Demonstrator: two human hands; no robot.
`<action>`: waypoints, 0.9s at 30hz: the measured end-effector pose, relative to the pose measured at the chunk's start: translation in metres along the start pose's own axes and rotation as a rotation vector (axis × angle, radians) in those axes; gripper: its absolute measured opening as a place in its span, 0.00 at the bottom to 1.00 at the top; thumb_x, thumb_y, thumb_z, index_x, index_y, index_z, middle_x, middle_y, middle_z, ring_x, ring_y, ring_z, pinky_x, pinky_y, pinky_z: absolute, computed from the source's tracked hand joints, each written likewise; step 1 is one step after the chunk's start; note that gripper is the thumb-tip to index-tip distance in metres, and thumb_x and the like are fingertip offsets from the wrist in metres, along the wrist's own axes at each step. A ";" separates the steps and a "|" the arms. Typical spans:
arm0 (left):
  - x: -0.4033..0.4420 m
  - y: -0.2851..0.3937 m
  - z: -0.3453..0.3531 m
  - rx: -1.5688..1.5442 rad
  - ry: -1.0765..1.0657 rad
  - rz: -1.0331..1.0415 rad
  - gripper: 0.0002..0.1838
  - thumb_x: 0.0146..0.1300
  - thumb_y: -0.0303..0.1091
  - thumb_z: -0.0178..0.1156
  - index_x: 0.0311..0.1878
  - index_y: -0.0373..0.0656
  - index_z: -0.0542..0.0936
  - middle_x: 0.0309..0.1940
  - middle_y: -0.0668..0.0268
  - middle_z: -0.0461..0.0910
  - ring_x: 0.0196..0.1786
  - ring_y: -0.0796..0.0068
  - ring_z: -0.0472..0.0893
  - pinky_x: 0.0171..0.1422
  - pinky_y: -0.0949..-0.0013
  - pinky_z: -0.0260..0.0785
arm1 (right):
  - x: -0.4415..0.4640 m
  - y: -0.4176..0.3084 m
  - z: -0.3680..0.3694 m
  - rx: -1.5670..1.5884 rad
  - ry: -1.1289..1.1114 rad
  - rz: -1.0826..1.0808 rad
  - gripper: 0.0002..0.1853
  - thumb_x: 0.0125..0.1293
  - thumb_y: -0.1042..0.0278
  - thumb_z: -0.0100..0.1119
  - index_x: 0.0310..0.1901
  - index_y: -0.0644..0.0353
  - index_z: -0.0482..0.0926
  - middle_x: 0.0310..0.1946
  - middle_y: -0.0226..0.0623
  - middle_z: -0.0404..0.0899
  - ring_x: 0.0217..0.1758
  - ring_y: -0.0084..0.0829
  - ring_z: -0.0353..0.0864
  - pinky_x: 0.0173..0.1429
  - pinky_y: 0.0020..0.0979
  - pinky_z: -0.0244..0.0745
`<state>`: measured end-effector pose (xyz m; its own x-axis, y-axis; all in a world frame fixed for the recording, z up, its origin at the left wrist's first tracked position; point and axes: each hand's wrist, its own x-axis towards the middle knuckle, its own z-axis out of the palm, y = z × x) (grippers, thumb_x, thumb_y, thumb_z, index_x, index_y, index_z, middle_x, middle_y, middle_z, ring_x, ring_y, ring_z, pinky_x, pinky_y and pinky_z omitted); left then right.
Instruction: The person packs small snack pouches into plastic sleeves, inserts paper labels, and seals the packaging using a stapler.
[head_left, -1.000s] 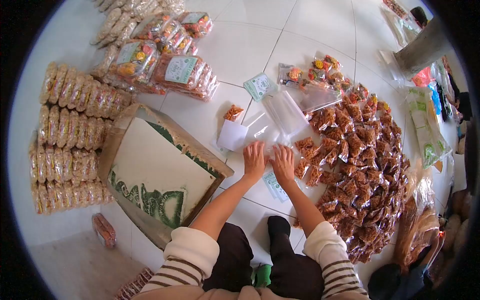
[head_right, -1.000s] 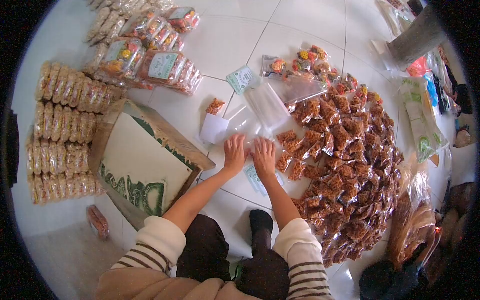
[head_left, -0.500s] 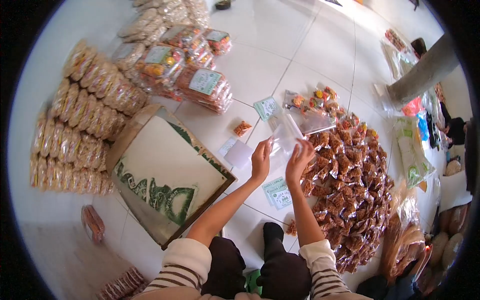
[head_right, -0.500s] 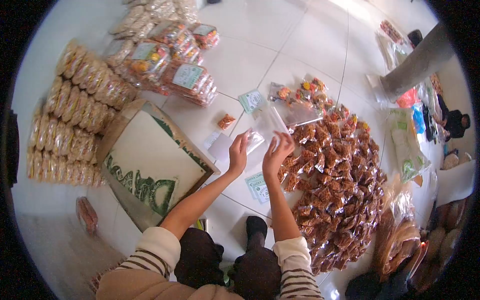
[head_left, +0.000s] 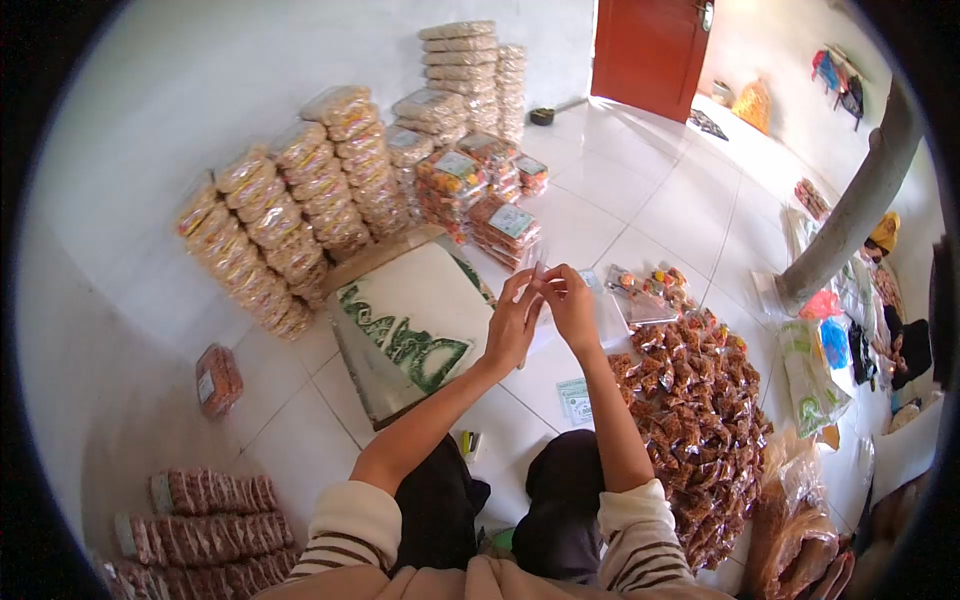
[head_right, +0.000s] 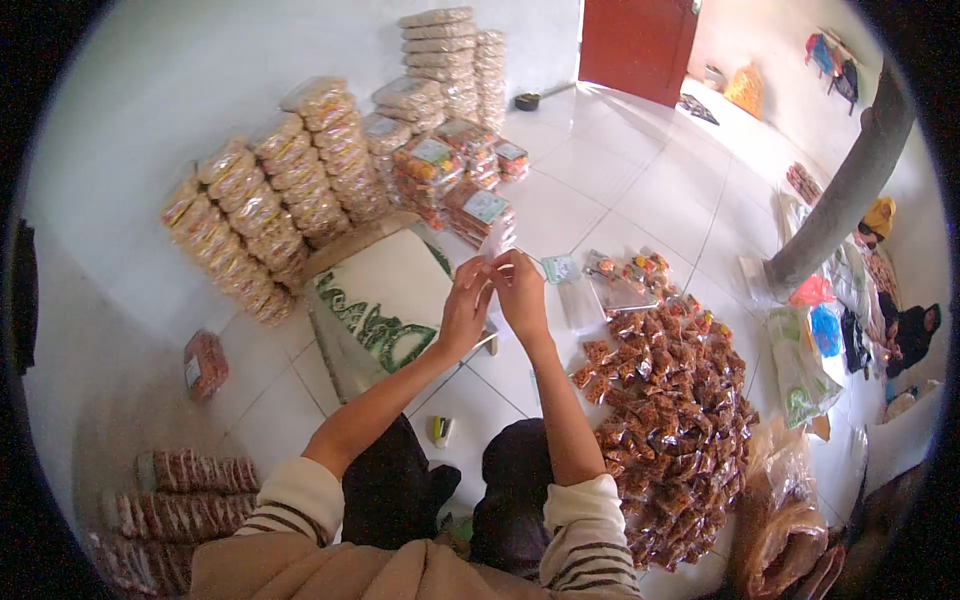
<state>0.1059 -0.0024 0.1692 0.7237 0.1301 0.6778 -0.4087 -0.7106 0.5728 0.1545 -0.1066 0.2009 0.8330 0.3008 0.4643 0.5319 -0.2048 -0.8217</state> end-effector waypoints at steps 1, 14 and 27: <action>-0.005 0.005 -0.010 0.041 -0.029 0.049 0.27 0.63 0.30 0.48 0.65 0.43 0.57 0.56 0.54 0.62 0.58 0.55 0.64 0.59 0.59 0.60 | -0.002 -0.010 0.002 0.008 -0.007 -0.017 0.09 0.56 0.73 0.58 0.36 0.65 0.71 0.28 0.42 0.77 0.28 0.32 0.80 0.33 0.28 0.73; -0.038 -0.038 -0.151 0.371 -0.137 0.064 0.04 0.47 0.34 0.63 0.29 0.50 0.80 0.25 0.76 0.78 0.38 0.73 0.75 0.48 0.61 0.62 | -0.036 -0.063 0.072 -0.116 -0.353 -0.357 0.06 0.49 0.78 0.59 0.31 0.62 0.75 0.27 0.40 0.73 0.29 0.37 0.75 0.34 0.34 0.70; -0.049 -0.043 -0.186 0.295 -0.281 -0.162 0.19 0.45 0.40 0.66 0.24 0.41 0.65 0.17 0.63 0.66 0.22 0.65 0.70 0.26 0.64 0.60 | -0.034 -0.066 0.106 -0.211 -0.441 -0.287 0.06 0.50 0.72 0.61 0.27 0.61 0.73 0.23 0.35 0.70 0.29 0.33 0.73 0.32 0.33 0.68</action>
<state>-0.0155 0.1502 0.1970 0.9054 0.0916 0.4146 -0.1309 -0.8687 0.4777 0.0749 -0.0043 0.2040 0.5321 0.7235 0.4399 0.7844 -0.2257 -0.5777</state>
